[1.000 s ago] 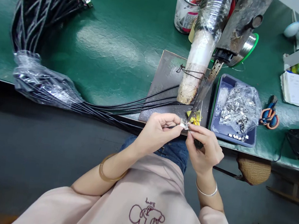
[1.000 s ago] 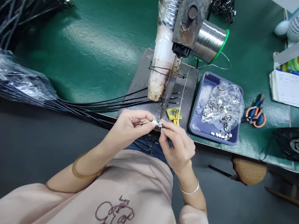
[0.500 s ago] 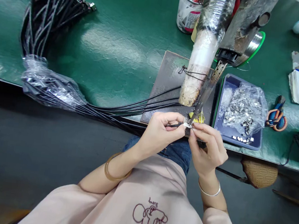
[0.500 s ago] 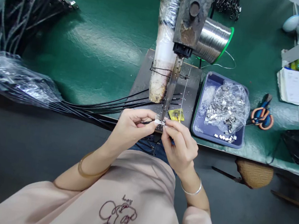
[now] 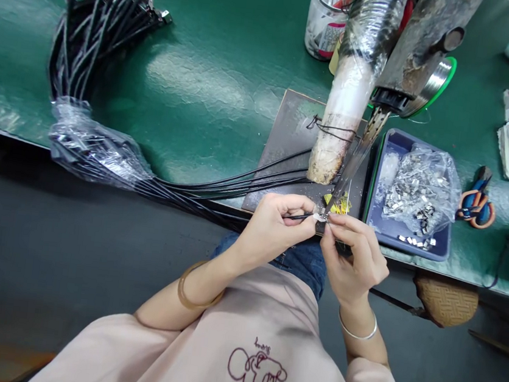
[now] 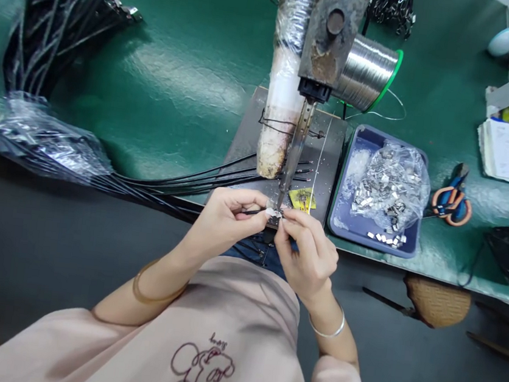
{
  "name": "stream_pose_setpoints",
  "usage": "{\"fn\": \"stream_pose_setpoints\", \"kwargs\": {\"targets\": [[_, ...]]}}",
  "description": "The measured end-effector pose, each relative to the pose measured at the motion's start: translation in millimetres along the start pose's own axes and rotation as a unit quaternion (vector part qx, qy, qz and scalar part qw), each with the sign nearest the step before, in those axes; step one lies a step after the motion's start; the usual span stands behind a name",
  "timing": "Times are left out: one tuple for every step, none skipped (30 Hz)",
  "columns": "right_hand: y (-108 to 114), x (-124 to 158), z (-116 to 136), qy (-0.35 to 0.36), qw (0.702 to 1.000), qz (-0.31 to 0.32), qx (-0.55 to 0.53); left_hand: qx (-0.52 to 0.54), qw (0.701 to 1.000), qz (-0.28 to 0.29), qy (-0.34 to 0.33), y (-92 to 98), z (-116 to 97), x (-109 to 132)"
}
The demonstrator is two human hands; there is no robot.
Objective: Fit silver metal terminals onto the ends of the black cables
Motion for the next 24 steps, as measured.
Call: {"fn": "stream_pose_setpoints", "kwargs": {"targets": [[-0.2, -0.1, -0.3, -0.001, 1.0, -0.003, -0.002, -0.006, 1.0, -0.004, -0.006, -0.1, -0.8, 0.7], [-0.3, -0.4, -0.3, -0.002, 1.0, -0.006, -0.002, -0.012, 1.0, -0.008, -0.014, -0.3, -2.1, 1.5], [-0.3, -1.0, -0.1, -0.001, 1.0, -0.011, 0.0, -0.018, 1.0, -0.01, -0.023, -0.5, -3.8, 2.4], [-0.1, -1.8, 0.5, 0.001, 1.0, -0.015, 0.003, -0.025, 0.999, -0.014, -0.034, -0.7, -5.7, 3.2], [0.2, -2.6, 1.3, 0.003, 1.0, -0.019, 0.007, -0.033, 0.998, -0.016, -0.043, -0.8, -7.5, 3.9], [0.4, -3.5, 2.3, 0.004, 1.0, -0.02, 0.011, -0.041, 0.998, -0.017, -0.052, -0.8, -9.0, 4.4], [0.7, -4.3, 3.4, 0.005, 1.0, -0.021, 0.015, -0.047, 0.997, -0.019, -0.06, -0.7, -10.0, 4.7], [0.8, -4.8, 4.5, 0.006, 1.0, -0.02, 0.019, -0.05, 0.996, -0.02, -0.065, -0.5, -10.4, 4.8], [0.9, -5.0, 5.4, 0.006, 1.0, -0.02, 0.02, -0.048, 0.996, -0.021, -0.067, -0.3, -10.1, 4.6], [0.9, -4.7, 6.1, 0.006, 1.0, -0.021, 0.019, -0.041, 0.997, -0.021, -0.065, 0.1, -9.1, 4.3], [0.9, -4.1, 6.6, 0.006, 1.0, -0.023, 0.014, -0.031, 0.998, -0.017, -0.059, 0.5, -7.5, 3.9], [0.9, -3.1, 6.6, 0.005, 1.0, -0.024, 0.008, -0.021, 0.998, -0.013, -0.049, 0.9, -5.5, 3.4], [0.9, -1.9, 6.5, 0.004, 1.0, -0.025, 0.0, -0.013, 0.999, -0.006, -0.037, 1.4, -3.4, 2.8], [0.9, -0.7, 6.0, 0.001, 1.0, -0.023, -0.006, -0.007, 1.0, 0.001, -0.027, 1.9, -1.4, 2.2], [0.9, 0.3, 5.4, -0.002, 1.0, -0.021, -0.011, -0.003, 1.0, 0.008, -0.018, 2.3, 0.3, 1.7], [1.1, 0.9, 4.8, -0.005, 1.0, -0.018, -0.014, 0.0, 1.0, 0.015, -0.011, 2.6, 1.5, 1.3], [1.4, 1.1, 4.3, -0.008, 1.0, -0.015, -0.015, 0.003, 1.0, 0.021, -0.007, 2.8, 2.2, 0.8], [1.7, 0.7, 3.8, -0.01, 1.0, -0.012, -0.016, 0.008, 1.0, 0.025, -0.004, 2.9, 2.5, 0.5], [2.0, -0.1, 3.5, -0.011, 1.0, -0.009, -0.016, 0.013, 0.999, 0.029, -0.002, 2.8, 2.4, 0.1], [2.1, -1.1, 3.3, -0.013, 1.0, -0.005, -0.016, 0.019, 0.999, 0.031, -0.001, 2.6, 2.1, -0.1], [2.2, -2.3, 3.2, -0.015, 1.0, -0.002, -0.016, 0.023, 0.999, 0.033, 0.001, 2.2, 1.7, -0.2], [2.2, -3.4, 3.2, -0.018, 1.0, 0.001, -0.016, 0.024, 0.999, 0.033, 0.001, 1.9, 1.2, -0.2], [2.1, -4.4, 3.1, -0.023, 1.0, 0.002, -0.016, 0.022, 0.999, 0.032, 0.0, 1.5, 0.7, 0.1], [2.0, -5.2, 3.2, -0.026, 1.0, 0.002, -0.016, 0.019, 0.999, 0.029, -0.002, 1.3, 0.1, 0.4]]}}
Point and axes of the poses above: each hand's wrist, its own x-axis away from the middle knuckle, its own y-axis out of the back of the hand, z = x × y, the point moved 2 cm from there along -x, towards the middle knuckle, and after that the axes turned 3 degrees about -z, right-handed, at the moved point
